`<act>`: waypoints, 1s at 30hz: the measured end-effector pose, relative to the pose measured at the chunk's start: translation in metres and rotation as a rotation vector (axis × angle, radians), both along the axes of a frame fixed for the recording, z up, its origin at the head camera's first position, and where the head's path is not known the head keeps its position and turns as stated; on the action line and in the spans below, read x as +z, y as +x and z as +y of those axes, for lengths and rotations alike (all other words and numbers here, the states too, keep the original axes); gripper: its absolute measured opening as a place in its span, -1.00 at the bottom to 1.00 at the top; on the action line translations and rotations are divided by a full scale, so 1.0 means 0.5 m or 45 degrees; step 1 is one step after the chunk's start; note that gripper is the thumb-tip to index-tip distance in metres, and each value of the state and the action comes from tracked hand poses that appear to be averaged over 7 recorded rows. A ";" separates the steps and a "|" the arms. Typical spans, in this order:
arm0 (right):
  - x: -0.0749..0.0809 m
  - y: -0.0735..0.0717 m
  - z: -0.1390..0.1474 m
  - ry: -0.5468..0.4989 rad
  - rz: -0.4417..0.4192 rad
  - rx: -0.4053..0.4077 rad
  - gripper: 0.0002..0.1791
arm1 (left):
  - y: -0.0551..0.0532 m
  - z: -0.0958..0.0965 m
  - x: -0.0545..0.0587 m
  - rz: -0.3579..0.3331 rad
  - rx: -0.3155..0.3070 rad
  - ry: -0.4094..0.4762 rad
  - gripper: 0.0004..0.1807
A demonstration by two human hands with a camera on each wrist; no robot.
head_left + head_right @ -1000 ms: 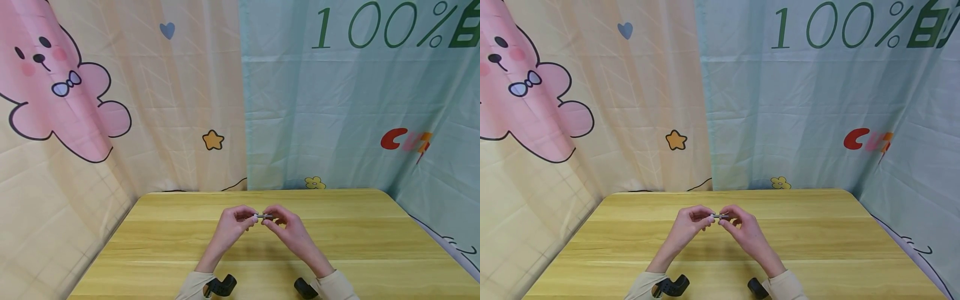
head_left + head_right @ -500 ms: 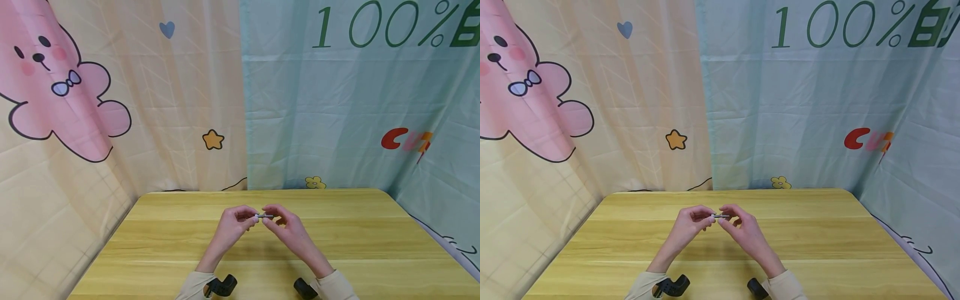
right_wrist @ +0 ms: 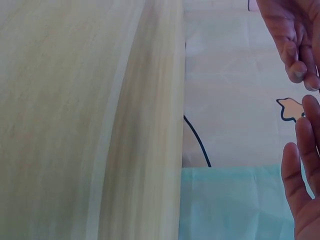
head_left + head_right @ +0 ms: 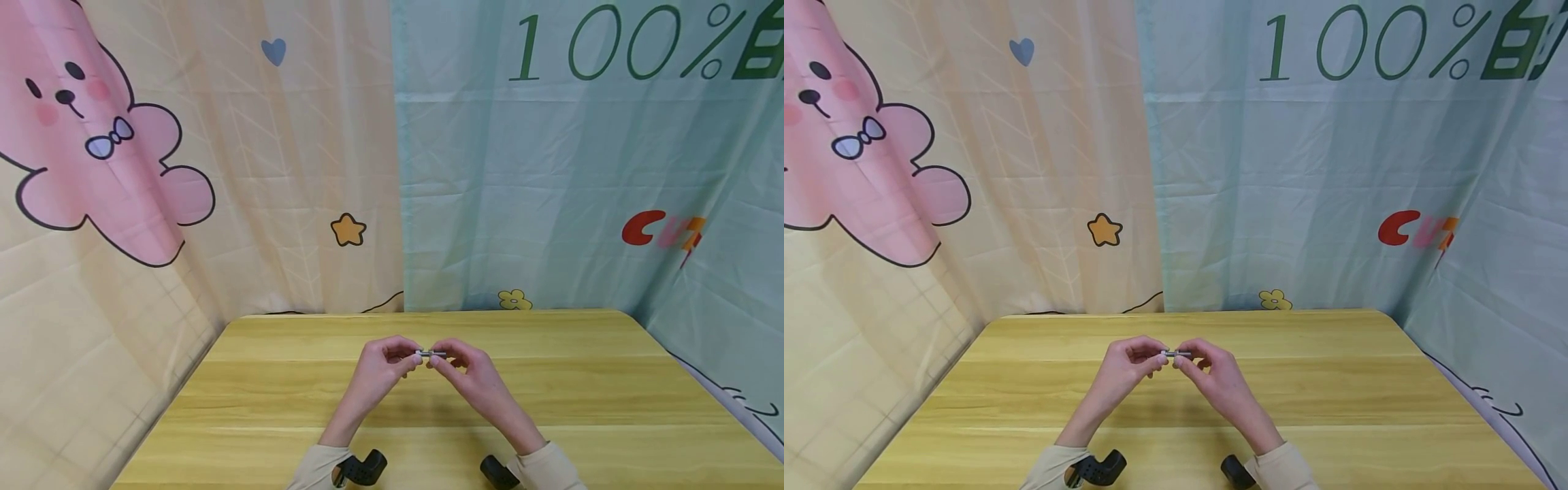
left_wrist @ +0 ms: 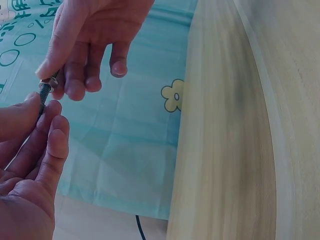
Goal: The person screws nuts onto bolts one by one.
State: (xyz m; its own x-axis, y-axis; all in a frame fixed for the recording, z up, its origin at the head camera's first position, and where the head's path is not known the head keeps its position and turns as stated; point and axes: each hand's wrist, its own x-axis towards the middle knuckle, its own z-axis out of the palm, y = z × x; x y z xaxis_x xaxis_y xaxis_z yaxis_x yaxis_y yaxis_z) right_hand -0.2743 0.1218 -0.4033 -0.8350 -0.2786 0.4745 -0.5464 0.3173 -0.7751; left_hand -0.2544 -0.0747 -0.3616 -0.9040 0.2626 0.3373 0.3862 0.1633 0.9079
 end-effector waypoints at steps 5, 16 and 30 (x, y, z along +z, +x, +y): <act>-0.003 0.002 -0.003 0.020 -0.070 -0.063 -0.76 | 0.002 -0.001 0.000 0.005 -0.005 -0.015 -0.91; 0.016 0.011 -0.002 -0.041 0.044 0.045 -0.75 | 0.002 0.001 0.000 0.008 -0.004 -0.002 -0.91; -0.002 0.003 -0.003 -0.026 -0.075 -0.017 -0.77 | 0.001 0.001 -0.004 0.002 -0.013 0.001 -0.92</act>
State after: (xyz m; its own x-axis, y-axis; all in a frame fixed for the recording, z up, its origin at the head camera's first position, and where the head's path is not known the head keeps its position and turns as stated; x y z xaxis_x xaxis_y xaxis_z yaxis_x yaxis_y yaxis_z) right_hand -0.2725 0.1204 -0.4044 -0.8652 -0.2579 0.4300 -0.4955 0.3085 -0.8120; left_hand -0.2540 -0.0741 -0.3635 -0.9008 0.2716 0.3390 0.3893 0.1589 0.9073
